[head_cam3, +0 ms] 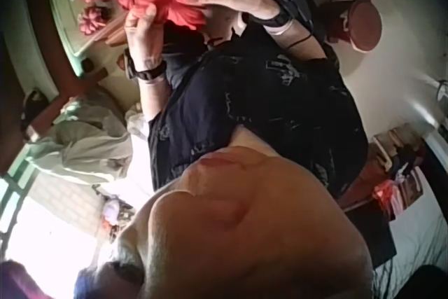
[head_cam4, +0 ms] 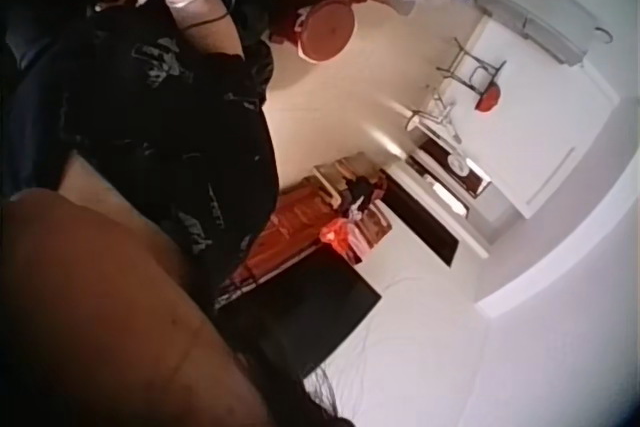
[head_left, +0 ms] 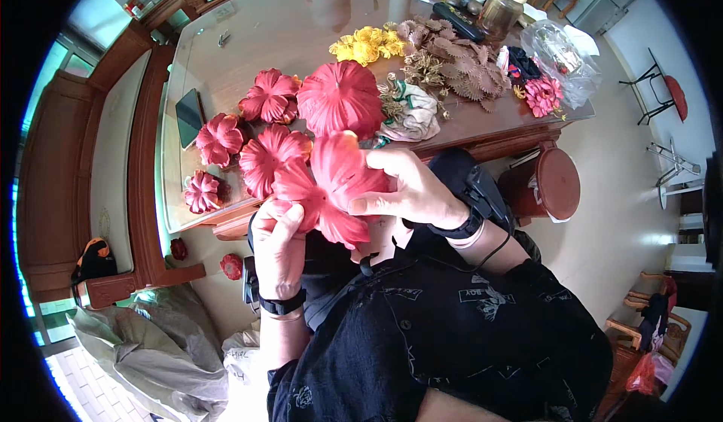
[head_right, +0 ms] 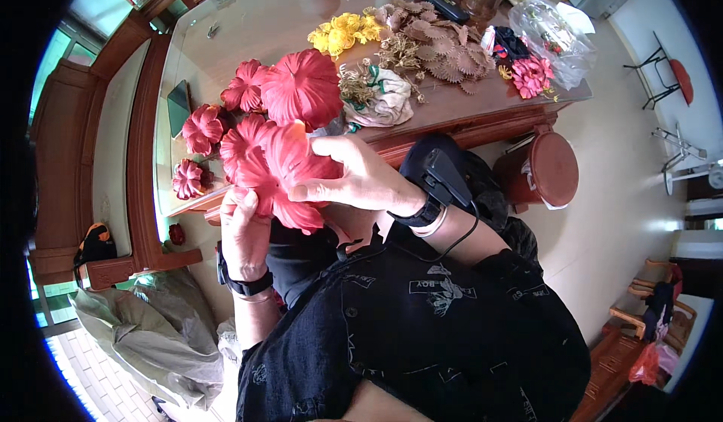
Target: The recorder is assembling decorative flowers using red ribbon and small yellow floral elements.
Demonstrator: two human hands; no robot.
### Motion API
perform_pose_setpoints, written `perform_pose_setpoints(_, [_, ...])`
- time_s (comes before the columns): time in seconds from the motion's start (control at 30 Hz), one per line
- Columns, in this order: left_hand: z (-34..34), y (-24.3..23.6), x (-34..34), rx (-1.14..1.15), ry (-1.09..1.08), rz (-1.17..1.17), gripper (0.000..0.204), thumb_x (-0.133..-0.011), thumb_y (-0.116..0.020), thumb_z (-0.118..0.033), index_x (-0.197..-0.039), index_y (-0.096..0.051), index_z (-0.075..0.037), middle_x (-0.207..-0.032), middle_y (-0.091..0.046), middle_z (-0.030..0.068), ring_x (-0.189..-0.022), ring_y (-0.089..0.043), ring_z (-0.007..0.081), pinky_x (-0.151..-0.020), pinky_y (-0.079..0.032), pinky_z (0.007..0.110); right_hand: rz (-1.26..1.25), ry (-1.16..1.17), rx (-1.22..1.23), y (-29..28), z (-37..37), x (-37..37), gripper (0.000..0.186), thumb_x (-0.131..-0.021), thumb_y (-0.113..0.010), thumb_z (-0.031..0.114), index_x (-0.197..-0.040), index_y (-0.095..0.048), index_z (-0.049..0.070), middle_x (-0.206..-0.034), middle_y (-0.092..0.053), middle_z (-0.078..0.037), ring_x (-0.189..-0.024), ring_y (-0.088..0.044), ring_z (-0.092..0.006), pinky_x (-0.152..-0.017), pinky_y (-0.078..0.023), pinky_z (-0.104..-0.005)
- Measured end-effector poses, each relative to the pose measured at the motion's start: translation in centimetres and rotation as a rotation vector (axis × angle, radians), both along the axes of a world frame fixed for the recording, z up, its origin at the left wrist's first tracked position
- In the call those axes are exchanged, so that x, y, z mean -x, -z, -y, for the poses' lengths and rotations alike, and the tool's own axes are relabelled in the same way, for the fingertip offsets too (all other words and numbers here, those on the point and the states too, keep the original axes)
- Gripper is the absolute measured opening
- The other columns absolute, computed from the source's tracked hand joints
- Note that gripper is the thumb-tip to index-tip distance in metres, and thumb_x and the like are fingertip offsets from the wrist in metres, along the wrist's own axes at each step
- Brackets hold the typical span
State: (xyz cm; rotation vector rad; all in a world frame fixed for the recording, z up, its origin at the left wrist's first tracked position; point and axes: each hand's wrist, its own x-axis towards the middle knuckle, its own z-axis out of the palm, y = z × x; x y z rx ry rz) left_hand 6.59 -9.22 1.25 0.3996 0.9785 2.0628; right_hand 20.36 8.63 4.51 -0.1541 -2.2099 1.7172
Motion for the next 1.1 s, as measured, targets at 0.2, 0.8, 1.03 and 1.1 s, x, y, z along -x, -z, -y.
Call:
perform_pose_setpoints(0.2, [-3.6,-4.8,1.3,-0.012,0.034,-0.186,0.015,-0.086,-0.063,0.001,-0.075,-0.057,-0.006,-0.086,-0.059,0.0012,-0.081,-0.058,0.0108,-0.081,-0.049,0.03,-0.103,0.188,0.09,-3.6,-1.1,0.2,0.021,-0.084,-0.071,0.013,-0.095,-0.067,-0.004,-0.083,-0.066,-0.002,-0.077,-0.056,-0.0054,-0.068,-0.046,-0.0228])
perform_pose_setpoints(0.8, [-11.4,-5.4,6.6,0.132,0.135,-0.298,0.004,-0.088,-0.066,-0.012,-0.089,-0.066,-0.008,-0.087,-0.069,0.0022,-0.075,-0.066,0.0085,-0.06,-0.055,0.023,-0.036,0.38,-0.092,-3.5,-8.0,4.3,0.024,-0.087,-0.068,0.021,-0.09,-0.07,-0.002,-0.075,-0.065,-0.001,-0.068,-0.055,-0.0041,-0.06,-0.043,-0.0216])
perform_pose_setpoints(1.03, [-11.6,-5.1,6.7,0.111,0.161,-0.211,0.006,-0.089,-0.064,-0.011,-0.092,-0.066,-0.006,-0.09,-0.069,0.0041,-0.08,-0.067,0.0113,-0.066,-0.057,0.027,0.006,0.324,-0.011,-4.0,-8.2,4.4,0.025,-0.088,-0.066,0.021,-0.095,-0.069,-0.003,-0.079,-0.066,-0.001,-0.07,-0.057,-0.0046,-0.062,-0.044,-0.0209])
perform_pose_setpoints(1.1, [-11.6,-5.1,6.7,0.089,0.164,-0.192,0.007,-0.09,-0.063,-0.01,-0.094,-0.066,-0.006,-0.092,-0.069,0.0049,-0.081,-0.067,0.012,-0.067,-0.057,0.029,-0.023,0.328,-0.009,-3.7,-8.3,4.5,0.025,-0.088,-0.065,0.02,-0.097,-0.069,-0.003,-0.081,-0.067,-0.002,-0.073,-0.058,-0.0051,-0.065,-0.045,-0.0209])
